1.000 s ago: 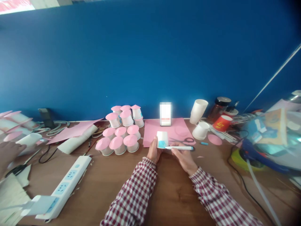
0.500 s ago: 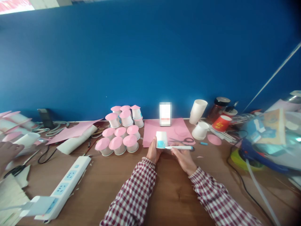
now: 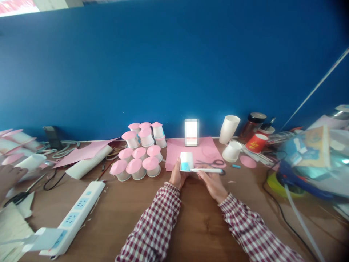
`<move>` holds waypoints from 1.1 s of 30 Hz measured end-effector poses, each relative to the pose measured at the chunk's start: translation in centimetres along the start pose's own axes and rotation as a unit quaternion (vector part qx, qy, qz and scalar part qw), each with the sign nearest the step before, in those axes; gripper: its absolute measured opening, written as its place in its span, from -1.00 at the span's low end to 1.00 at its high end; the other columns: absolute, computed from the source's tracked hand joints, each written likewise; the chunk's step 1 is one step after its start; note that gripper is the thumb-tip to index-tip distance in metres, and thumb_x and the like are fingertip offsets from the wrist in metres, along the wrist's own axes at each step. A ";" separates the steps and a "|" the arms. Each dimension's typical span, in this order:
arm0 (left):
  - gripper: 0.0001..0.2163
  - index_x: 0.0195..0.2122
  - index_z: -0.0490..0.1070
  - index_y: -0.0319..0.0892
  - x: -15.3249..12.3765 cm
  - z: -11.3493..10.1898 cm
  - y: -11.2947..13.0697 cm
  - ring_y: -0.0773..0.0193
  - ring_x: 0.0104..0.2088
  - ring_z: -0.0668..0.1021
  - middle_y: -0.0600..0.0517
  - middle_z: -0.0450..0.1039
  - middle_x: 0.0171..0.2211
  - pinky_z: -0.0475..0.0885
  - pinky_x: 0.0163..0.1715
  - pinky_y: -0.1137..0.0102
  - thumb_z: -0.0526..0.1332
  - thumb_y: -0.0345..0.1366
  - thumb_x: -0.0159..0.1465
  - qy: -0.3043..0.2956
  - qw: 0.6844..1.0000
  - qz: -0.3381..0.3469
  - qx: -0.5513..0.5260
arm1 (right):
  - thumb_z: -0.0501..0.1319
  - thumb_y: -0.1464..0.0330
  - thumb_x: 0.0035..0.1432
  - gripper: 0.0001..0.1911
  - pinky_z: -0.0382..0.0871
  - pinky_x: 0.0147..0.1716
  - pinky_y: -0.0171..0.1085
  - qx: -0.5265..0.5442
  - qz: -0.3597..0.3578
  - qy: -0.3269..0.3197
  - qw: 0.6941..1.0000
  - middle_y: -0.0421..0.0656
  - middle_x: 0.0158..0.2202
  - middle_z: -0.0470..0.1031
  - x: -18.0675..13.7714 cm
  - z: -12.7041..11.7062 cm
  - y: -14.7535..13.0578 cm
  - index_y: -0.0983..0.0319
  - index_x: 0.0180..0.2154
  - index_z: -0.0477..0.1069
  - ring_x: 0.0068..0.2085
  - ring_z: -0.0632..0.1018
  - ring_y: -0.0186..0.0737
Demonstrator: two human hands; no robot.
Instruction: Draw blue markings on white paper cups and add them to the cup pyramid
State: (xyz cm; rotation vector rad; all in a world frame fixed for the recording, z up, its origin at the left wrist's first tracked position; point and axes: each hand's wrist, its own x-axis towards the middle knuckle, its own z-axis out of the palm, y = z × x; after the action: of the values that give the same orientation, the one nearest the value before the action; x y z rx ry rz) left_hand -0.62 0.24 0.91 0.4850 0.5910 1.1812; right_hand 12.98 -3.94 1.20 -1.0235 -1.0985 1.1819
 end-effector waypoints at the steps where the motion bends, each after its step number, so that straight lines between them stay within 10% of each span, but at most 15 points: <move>1: -0.56 -0.18 0.41 -0.33 0.0 0.1 0.0 0.11 -0.28 0.54 -0.16 0.50 -0.33 0.42 -0.16 0.17 0.09 0.01 0.20 -0.003 1.000 -0.001 0.002 | 0.28 0.17 0.00 -0.72 0.26 -0.49 -0.36 -0.001 0.003 0.002 1.000 -0.24 -0.49 0.38 0.0 0.0 -0.1 0.23 -0.30 0.41 -0.47 0.36 -0.37; 33: -0.51 -0.19 0.41 -0.37 -0.1 0.1 -0.2 0.08 -0.24 0.54 -0.19 0.51 -0.31 0.39 -0.13 0.18 0.08 0.04 0.20 -0.022 0.999 0.003 0.028 | 0.24 0.21 0.06 -0.76 0.32 -0.41 -0.31 -0.052 -0.029 -0.022 0.998 -0.19 -0.38 0.46 -0.3 0.2 -1.0 0.21 -0.26 0.42 -0.39 0.42 -0.30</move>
State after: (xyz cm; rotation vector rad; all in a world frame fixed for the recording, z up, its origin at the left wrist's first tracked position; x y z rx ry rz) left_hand -0.38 0.08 0.88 0.5585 0.5861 1.1595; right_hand 12.93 -4.31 2.19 -1.0421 -1.2260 1.1148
